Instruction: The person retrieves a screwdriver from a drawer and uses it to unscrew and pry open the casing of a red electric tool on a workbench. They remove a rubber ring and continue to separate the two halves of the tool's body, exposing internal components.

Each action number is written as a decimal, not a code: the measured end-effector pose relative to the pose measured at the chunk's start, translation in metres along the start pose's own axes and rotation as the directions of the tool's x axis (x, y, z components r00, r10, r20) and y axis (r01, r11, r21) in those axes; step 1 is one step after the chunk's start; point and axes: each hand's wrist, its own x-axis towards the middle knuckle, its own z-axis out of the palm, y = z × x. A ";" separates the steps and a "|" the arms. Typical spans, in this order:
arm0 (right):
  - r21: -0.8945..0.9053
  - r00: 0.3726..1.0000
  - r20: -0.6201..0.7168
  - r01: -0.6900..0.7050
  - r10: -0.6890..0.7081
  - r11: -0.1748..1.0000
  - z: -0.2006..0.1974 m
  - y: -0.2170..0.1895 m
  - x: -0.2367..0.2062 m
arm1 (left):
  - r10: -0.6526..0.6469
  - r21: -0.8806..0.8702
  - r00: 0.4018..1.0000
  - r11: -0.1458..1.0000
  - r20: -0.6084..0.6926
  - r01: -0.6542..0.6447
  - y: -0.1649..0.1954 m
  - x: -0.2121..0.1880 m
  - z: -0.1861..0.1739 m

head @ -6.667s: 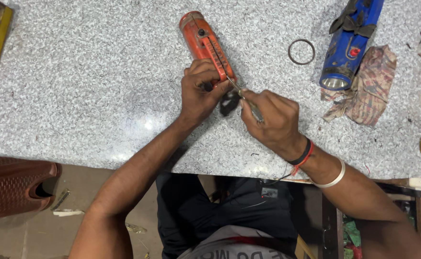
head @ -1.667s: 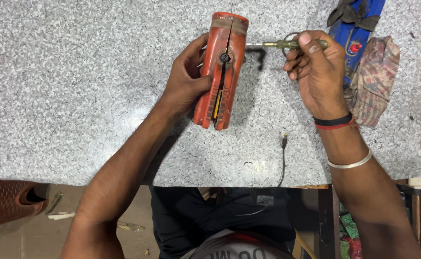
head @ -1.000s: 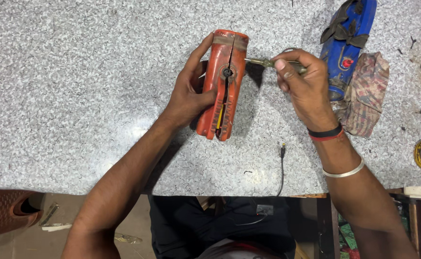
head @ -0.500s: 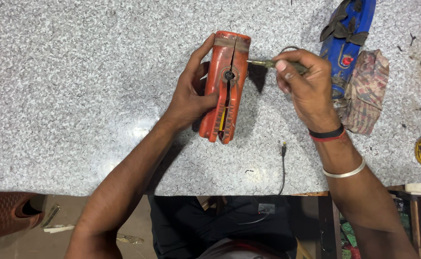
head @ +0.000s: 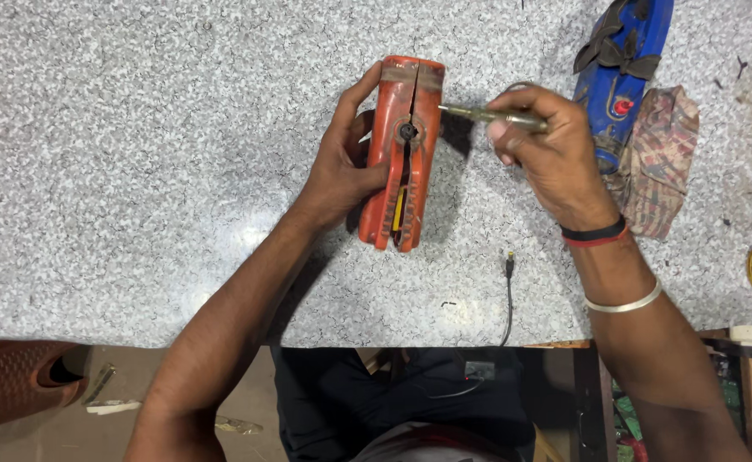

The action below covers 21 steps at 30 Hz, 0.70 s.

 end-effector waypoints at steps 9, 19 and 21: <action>-0.073 0.995 -0.053 -0.084 0.080 0.994 -0.005 -0.005 0.001 | 0.063 0.069 0.996 0.995 0.063 -0.068 0.000 0.000 0.001; -0.084 0.993 -0.104 -0.072 0.063 0.994 0.001 -0.007 0.000 | 0.033 0.000 0.998 0.999 0.055 -0.033 -0.003 0.001 0.000; -0.058 0.983 -0.109 -0.154 0.147 0.986 0.000 -0.005 0.001 | 0.003 0.006 0.999 1.000 0.042 -0.003 -0.004 0.001 0.000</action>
